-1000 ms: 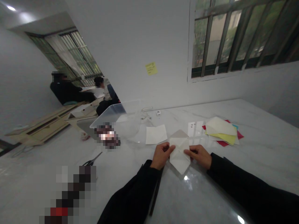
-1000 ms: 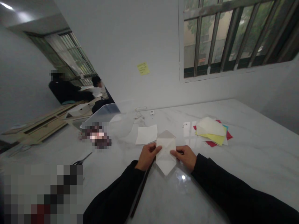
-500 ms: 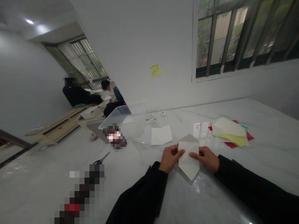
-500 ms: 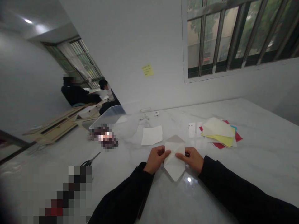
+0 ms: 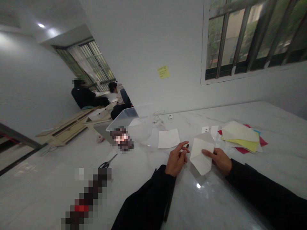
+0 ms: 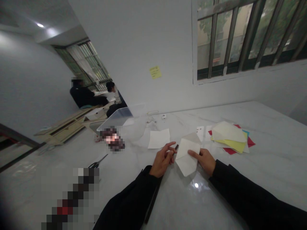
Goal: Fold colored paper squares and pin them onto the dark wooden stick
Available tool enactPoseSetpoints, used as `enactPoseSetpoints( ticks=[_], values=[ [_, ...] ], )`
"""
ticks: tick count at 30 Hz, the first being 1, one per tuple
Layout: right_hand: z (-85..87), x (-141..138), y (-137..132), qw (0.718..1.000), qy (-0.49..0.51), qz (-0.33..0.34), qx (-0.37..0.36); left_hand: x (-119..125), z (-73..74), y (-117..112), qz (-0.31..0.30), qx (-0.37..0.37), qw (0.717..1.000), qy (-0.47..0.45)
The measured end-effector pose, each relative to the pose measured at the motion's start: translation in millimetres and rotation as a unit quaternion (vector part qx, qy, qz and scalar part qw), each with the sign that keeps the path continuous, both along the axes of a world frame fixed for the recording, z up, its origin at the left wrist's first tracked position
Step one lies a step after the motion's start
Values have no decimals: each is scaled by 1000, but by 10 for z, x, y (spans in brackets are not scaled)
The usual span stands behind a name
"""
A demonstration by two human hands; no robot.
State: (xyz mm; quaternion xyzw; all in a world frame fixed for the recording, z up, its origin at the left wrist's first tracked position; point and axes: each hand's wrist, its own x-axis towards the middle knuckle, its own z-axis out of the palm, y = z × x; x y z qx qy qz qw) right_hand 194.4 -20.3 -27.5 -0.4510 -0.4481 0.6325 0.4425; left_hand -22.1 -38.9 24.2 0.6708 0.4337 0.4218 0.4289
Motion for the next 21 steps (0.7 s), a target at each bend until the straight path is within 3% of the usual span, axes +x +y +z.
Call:
enactPoseSetpoints(
  ticks=[4, 7, 13, 21],
  values=[
    [-22, -14, 13, 995, 76, -44, -38, -12, 41, -19, -37, 94, 992, 78],
    [-17, -16, 1, 997, 54, -37, -32, 23, 20, -37, -60, 116, 987, 95],
    [46, 4, -32, 999, -33, 34, 9, 96, 2, -74, -11, 121, 990, 66],
    [108, -28, -77, 996, -88, 13, 0, 158, -31, -96, 21, 61, 998, 5]
  ],
)
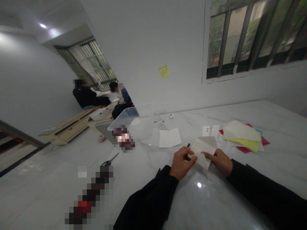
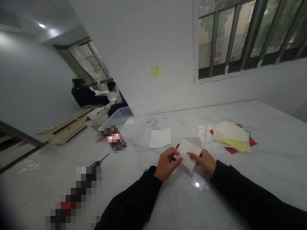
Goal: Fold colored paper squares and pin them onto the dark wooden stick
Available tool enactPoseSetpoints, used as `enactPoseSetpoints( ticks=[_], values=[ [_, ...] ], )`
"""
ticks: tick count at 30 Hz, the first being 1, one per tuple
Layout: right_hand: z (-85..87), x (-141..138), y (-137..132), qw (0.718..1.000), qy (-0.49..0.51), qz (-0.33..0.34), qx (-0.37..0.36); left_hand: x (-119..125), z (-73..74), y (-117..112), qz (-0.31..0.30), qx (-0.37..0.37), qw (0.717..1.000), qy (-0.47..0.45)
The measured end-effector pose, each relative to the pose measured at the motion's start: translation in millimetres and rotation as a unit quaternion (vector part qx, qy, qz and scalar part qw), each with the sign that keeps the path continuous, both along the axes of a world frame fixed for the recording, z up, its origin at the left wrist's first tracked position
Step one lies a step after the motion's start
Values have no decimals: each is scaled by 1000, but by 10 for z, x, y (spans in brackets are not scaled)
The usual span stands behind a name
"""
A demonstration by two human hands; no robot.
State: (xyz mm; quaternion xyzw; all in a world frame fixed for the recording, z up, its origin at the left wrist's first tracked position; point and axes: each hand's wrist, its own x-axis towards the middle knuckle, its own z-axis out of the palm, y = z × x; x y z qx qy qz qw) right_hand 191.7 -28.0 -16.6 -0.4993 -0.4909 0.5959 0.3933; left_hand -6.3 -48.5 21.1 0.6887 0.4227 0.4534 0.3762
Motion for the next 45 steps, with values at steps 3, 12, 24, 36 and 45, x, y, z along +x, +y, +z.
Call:
enactPoseSetpoints(
  ticks=[3, 12, 24, 36, 45],
  values=[
    [19, -20, -19, 998, -45, -36, 1, 18, -21, -7, 11, -31, 999, -8],
    [28, -47, -54, 999, -22, 14, 35, 14, -59, -1, 26, -87, 996, -10],
    [16, -32, -32, 994, -38, 49, 92, 2, -56, 36, 43, -103, 993, -33],
    [106, -62, -74, 980, -79, 146, 110, 0, 8, 41, 43, -112, 986, -115],
    [73, -44, -76, 972, -119, 166, 116, -27, -5, 105, 58, -146, 975, -159]
  ],
)
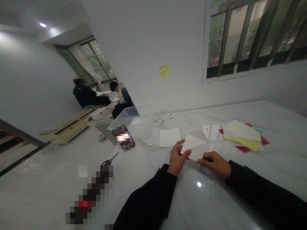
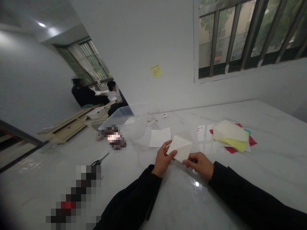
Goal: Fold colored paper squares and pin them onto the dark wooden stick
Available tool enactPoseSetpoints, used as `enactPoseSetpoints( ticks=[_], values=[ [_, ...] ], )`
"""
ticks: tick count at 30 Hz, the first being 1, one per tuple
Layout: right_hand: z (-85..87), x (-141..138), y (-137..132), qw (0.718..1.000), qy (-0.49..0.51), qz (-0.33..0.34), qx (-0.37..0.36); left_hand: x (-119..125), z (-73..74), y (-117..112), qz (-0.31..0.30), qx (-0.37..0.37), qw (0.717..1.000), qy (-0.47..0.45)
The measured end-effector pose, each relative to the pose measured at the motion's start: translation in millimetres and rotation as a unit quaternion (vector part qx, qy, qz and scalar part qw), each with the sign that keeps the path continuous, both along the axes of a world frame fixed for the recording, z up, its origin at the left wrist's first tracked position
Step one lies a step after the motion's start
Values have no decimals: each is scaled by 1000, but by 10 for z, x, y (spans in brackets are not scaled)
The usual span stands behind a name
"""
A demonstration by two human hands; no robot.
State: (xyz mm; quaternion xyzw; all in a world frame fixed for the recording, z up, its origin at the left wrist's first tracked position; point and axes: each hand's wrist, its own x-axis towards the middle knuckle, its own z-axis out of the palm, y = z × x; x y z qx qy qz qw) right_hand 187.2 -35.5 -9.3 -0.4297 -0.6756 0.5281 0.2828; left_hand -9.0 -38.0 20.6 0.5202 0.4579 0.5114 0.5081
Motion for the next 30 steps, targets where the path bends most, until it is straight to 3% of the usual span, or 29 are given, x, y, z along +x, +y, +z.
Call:
enactPoseSetpoints(
  ticks=[15, 21, 30],
  values=[
    [-12, 2, 4, 997, -9, 15, 71, -8, -29, 41, 11, 26, 1000, 9],
    [-9, -1, -4, 1000, 3, 2, 20, -18, -12, 36, -22, 13, 1000, 13],
    [-41, 31, 44, 999, 36, -30, 3, -52, -4, 67, -19, -30, 999, -21]
  ],
)
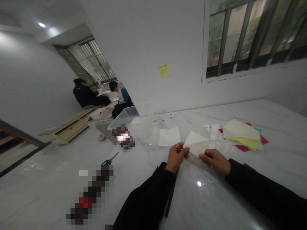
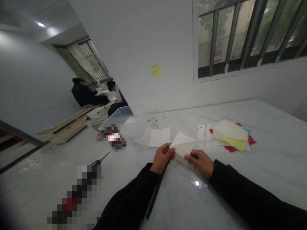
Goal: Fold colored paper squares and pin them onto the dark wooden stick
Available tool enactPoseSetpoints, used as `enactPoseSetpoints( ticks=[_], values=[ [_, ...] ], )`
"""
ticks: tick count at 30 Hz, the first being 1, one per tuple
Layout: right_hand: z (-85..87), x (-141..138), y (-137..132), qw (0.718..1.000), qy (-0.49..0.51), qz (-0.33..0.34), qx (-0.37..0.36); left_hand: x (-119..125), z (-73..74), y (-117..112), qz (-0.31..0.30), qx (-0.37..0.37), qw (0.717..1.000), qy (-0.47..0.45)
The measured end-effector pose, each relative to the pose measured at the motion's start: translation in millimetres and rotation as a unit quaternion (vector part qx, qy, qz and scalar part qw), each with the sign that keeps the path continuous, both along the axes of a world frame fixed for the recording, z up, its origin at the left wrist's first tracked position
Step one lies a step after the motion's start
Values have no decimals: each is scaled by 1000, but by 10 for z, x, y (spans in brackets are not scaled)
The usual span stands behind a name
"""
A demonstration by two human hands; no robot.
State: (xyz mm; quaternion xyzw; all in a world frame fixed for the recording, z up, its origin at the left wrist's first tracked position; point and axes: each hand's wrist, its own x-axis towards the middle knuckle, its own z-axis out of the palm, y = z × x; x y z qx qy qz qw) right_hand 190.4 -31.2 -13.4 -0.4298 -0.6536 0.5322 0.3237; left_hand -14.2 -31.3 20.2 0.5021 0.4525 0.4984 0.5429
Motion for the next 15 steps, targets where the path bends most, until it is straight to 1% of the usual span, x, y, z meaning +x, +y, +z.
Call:
enactPoseSetpoints(
  ticks=[3, 8, 15],
  values=[
    [-15, 6, 22, 1000, 6, -14, -9, -25, -5, 25, 10, -8, 1000, -19],
    [-39, 1, 24, 999, -22, -26, -7, -37, -18, 33, 20, -17, 999, -45],
    [43, -11, -12, 1000, 1, -22, -16, -51, -23, 36, 30, -14, 998, -52]
  ],
)
